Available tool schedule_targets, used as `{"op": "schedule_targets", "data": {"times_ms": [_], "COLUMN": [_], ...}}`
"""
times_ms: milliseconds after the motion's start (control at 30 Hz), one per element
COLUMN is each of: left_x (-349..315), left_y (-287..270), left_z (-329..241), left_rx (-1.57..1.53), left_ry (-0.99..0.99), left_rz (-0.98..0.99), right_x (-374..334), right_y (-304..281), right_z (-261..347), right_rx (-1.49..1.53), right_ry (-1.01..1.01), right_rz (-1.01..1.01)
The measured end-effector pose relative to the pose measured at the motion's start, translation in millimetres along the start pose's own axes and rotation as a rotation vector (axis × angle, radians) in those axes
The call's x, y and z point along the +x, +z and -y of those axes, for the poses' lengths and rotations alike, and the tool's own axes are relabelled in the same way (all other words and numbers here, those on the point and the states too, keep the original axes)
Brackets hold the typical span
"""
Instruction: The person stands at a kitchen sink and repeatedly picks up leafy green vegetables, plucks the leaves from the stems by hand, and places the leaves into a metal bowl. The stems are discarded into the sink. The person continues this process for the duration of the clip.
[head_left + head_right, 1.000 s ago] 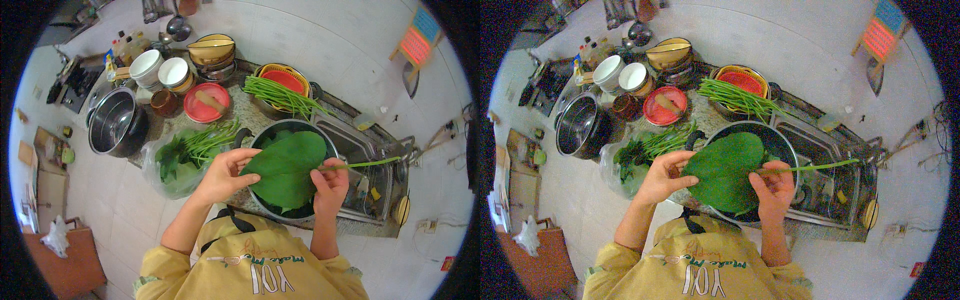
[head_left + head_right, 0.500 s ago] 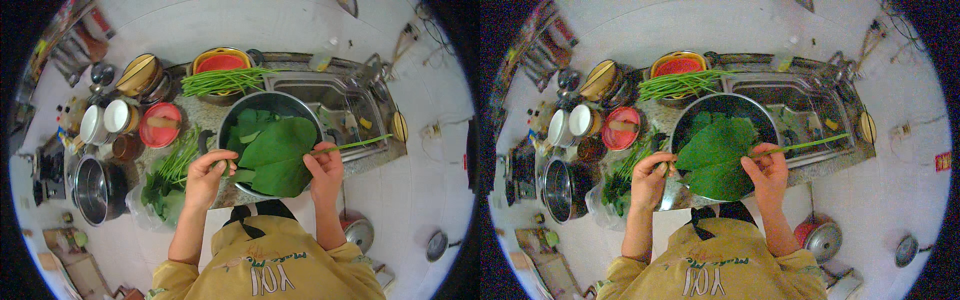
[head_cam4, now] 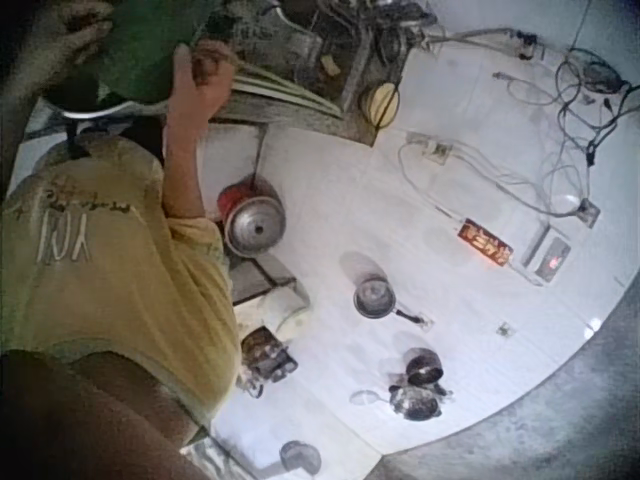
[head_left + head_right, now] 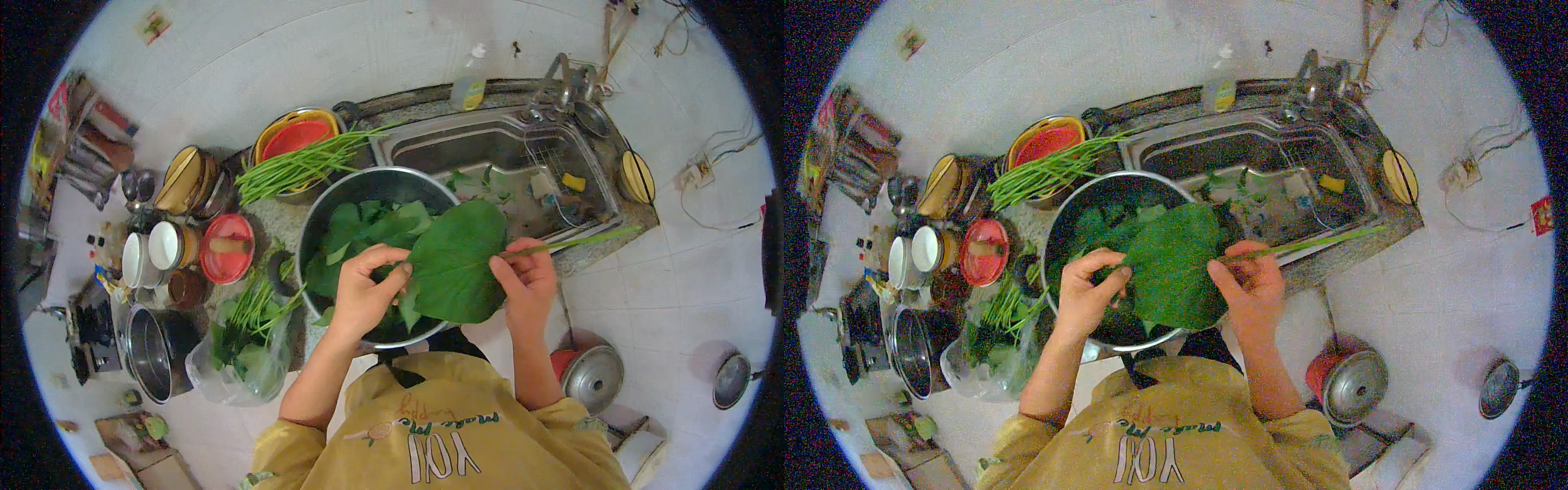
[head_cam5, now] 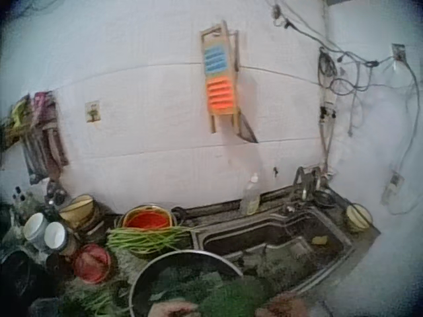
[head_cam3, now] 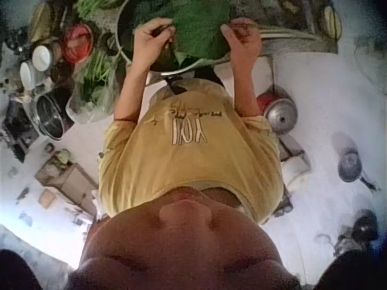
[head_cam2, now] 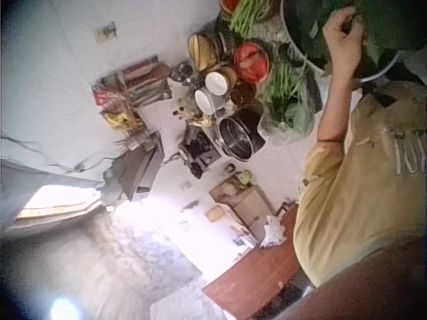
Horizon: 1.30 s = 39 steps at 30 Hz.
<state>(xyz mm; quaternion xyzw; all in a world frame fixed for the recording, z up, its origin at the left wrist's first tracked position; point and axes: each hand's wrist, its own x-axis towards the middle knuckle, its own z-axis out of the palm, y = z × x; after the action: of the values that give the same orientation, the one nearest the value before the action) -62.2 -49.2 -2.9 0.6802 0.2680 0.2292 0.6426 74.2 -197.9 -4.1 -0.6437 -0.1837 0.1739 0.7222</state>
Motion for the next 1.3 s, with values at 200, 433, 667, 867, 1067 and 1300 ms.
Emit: {"op": "schedule_targets", "data": {"times_ms": [200, 433, 667, 867, 1067, 1300], "left_x": [67, 127, 160, 169, 167, 136], "left_y": [79, 173, 191, 175, 166, 161], "left_z": [6, 27, 46, 40, 48, -3], "left_rx": [0.211, 0.384, 0.709, 0.683, 0.615, 0.169], "left_ry": [0.17, 0.368, 0.329, 0.267, 0.295, 0.07], "left_rz": [0.019, -0.002, -0.195, -0.053, 0.011, -0.047], "right_x": [50, 102, 125, 132, 129, 120], "right_y": [-61, -133, -158, -161, -151, -146], "right_z": [2, -17, -30, -27, -19, -23], "right_rx": [-0.141, -0.13, -0.081, 0.057, 0.09, 0.103], "right_ry": [-0.014, 0.005, -0.026, 0.093, 0.102, 0.078], "right_rz": [-0.039, -0.102, -0.143, -0.128, -0.106, -0.093]}}
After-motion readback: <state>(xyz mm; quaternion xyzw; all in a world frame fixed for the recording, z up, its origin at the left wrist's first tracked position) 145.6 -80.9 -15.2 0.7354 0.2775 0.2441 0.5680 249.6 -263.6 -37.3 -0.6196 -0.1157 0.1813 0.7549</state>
